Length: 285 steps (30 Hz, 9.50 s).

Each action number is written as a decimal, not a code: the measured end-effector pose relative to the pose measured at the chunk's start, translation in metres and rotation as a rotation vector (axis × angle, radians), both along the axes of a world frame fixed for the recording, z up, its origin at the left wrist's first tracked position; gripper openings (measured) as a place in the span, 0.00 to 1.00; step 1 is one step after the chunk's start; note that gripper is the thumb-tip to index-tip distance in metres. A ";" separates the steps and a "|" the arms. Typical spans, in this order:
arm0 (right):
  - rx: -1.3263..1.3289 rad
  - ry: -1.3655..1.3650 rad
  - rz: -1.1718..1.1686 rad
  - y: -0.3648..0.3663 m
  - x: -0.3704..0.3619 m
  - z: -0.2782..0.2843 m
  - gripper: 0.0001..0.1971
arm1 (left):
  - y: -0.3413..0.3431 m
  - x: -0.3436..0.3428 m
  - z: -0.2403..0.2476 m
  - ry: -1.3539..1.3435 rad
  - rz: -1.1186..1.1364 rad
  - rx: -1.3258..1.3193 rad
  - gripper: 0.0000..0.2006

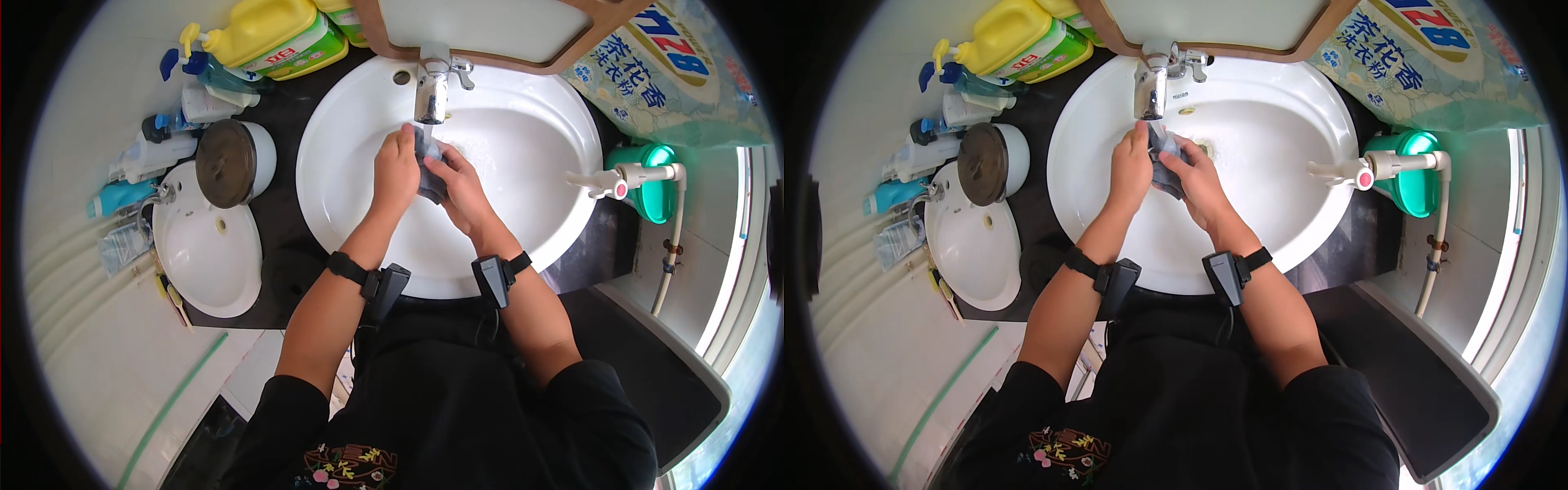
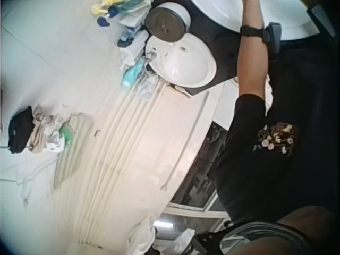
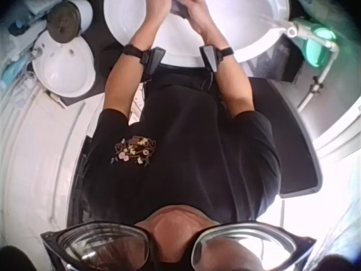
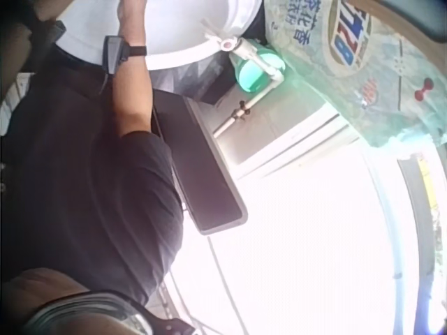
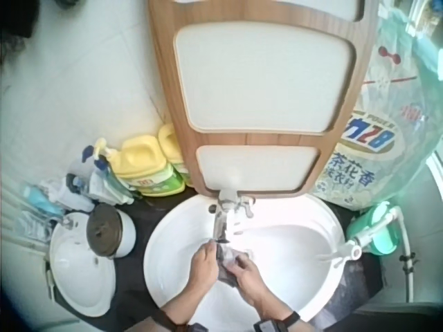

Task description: Cleaning and drying a black circular plastic object and a grey cloth in a bathroom sink.

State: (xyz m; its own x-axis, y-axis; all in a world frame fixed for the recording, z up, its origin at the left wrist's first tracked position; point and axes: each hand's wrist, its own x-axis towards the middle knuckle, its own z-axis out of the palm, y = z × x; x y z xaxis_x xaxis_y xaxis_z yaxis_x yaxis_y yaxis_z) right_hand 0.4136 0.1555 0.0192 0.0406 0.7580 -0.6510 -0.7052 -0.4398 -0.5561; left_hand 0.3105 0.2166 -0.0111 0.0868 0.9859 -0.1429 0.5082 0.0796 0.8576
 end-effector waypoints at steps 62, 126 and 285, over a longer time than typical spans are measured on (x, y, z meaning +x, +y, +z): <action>0.035 0.060 0.341 -0.027 0.056 0.007 0.22 | 0.015 -0.012 0.063 -1.294 -0.160 -0.934 0.36; 0.296 -1.126 0.229 -0.004 -0.001 0.049 0.19 | -0.027 0.017 0.020 -1.533 0.008 -0.907 0.35; 0.534 -1.156 0.107 -0.030 -0.020 -0.007 0.27 | -0.054 0.007 0.060 -1.112 0.295 -0.907 0.15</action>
